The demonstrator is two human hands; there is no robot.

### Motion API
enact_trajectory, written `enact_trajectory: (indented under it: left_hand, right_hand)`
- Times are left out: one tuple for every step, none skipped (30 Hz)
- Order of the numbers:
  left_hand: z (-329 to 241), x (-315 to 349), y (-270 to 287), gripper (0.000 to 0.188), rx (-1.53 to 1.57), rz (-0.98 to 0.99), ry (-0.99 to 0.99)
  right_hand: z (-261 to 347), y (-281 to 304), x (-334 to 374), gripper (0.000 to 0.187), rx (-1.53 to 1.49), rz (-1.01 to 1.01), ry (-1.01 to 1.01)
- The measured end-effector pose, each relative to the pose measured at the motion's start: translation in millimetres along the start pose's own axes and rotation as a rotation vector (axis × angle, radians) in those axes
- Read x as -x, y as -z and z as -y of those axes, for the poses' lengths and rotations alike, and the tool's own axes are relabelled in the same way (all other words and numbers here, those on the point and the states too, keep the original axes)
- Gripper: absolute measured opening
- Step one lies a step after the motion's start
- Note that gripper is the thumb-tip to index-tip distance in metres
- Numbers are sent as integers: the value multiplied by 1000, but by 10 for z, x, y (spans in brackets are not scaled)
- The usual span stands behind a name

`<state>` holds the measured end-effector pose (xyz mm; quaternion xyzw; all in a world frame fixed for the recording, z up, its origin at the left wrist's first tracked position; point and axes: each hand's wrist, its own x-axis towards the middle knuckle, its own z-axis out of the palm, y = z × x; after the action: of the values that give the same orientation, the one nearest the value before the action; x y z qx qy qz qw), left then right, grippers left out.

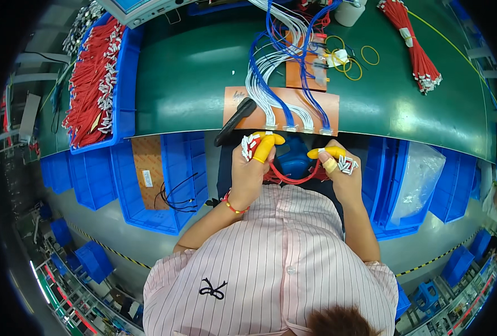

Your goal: Assembling and testing electrical wire harnesses at a factory workbench.

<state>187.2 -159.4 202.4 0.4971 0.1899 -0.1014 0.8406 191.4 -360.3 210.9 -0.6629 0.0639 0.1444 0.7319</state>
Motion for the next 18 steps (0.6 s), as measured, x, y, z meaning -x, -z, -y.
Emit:
enact_trajectory:
  left_hand:
    - [-21,-8,5,16,-6,2,-14]
    - [-36,-20,-2,17,-11,8,-25]
    - [-45,-26,-7,17,-17,14,-36]
    - [-45,-26,-10,17,-24,8,-38]
    - [-41,-31,-20,17,-31,3,-40]
    - [-39,-36,-26,17,-39,-3,-42]
    - [-41,-42,-28,17,-39,-2,-53]
    - [-42,-50,-28,16,-40,-1,-62]
    - [-44,-54,-28,16,-41,1,-71]
    - [-49,-53,-33,15,-35,-5,-83]
    - [-44,-54,-47,14,-29,-8,-92]
    - [-41,-55,-59,13,-22,-10,-102]
    - [-42,-54,-60,11,-18,-18,-109]
    - [-32,-62,-54,11,-16,-14,-120]
    - [-20,-71,-38,11,-14,-9,-131]
    - [-16,-78,-26,10,-12,-5,-142]
    - [-40,-78,-22,10,-10,-6,-138]
    - [-28,-82,-37,11,-11,-24,-143]
  right_hand:
    - [13,-8,2,18,-5,4,-29]
    - [10,-14,4,18,-2,-6,-33]
    - [6,-27,6,18,1,-17,-36]
    - [2,-40,8,18,2,-28,-39]
    - [-5,-46,8,19,10,-35,-29]
    - [-14,-52,9,19,17,-41,-19]
    - [-23,-53,9,19,24,-48,-9]
    - [-39,-43,9,20,34,-57,-9]
    - [-56,-27,8,20,45,-66,-9]
    - [-65,-17,8,21,55,-75,-9]
    - [-54,-18,10,21,41,-107,-19]
    - [-27,-36,10,22,26,-140,-29]
    - [-8,-53,7,23,11,-172,-38]
    - [4,-47,4,23,9,-188,-35]
    - [15,-40,-4,24,6,-204,-33]
    - [24,-33,-15,24,3,-220,-30]
    - [15,-39,-36,23,0,-238,-15]
    - [35,-47,-42,23,-3,-242,-24]
